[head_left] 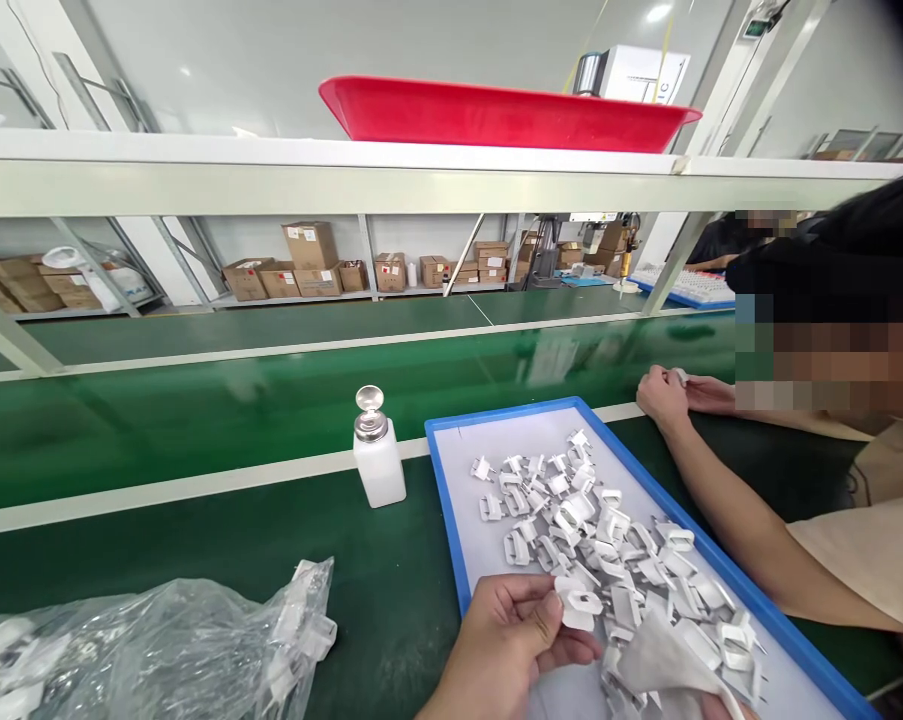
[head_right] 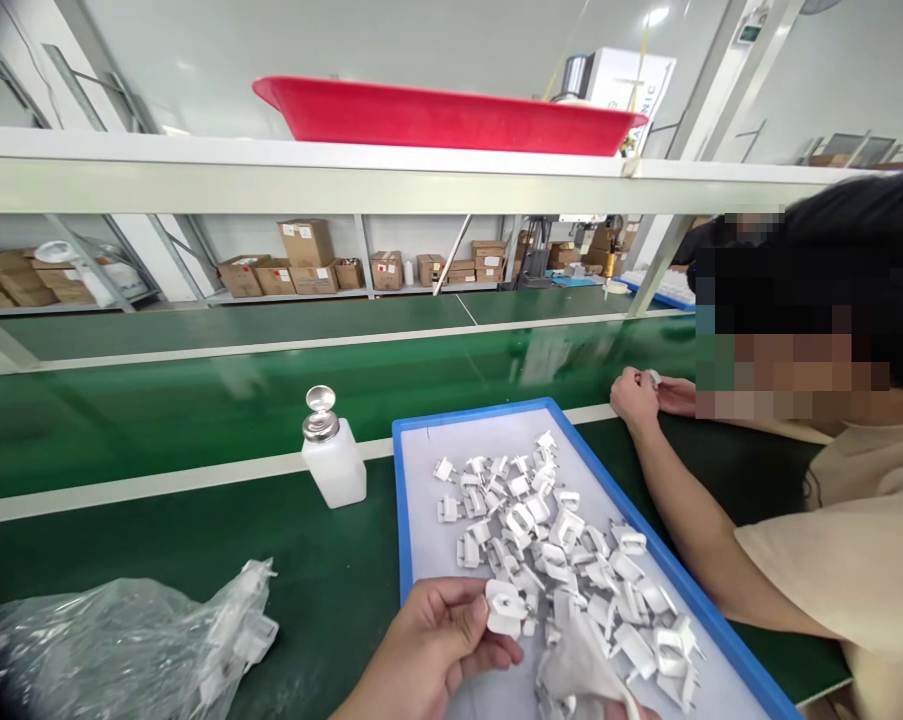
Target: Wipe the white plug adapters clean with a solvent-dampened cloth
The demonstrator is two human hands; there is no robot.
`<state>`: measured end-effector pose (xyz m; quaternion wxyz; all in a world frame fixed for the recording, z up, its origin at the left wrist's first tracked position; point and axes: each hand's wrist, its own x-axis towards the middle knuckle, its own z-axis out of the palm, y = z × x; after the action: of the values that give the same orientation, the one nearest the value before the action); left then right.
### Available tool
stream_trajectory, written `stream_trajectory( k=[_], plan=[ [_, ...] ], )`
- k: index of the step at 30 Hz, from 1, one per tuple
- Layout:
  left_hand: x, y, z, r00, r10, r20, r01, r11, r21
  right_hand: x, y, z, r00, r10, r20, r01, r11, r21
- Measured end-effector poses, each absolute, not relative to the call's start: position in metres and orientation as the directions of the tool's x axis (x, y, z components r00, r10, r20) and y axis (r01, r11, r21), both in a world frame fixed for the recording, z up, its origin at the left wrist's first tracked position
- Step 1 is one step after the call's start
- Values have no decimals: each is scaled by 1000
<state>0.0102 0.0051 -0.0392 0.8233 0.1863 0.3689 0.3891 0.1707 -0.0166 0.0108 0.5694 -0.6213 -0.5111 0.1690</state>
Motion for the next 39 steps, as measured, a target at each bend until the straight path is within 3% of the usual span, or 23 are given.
stream_trajectory(
  k=[9,17,25,29,39],
  plan=[
    [12,7,-30,457,746,-484,-458,664,592,257,147,65,381,828,411,399,254,-881],
    [12,6,-42,447,735,-509,-397,673,624,289,161,45,330,868,372,388,235,-891],
    [14,2,-46,336,814,-474,-290,568,770,321,186,19,367,856,365,338,243,-909],
    [16,2,-45,361,825,-435,-232,531,815,333,198,9,410,841,353,320,229,-919],
    [8,9,-33,367,819,-442,45,459,887,319,197,24,522,801,293,343,117,-932]
  ],
)
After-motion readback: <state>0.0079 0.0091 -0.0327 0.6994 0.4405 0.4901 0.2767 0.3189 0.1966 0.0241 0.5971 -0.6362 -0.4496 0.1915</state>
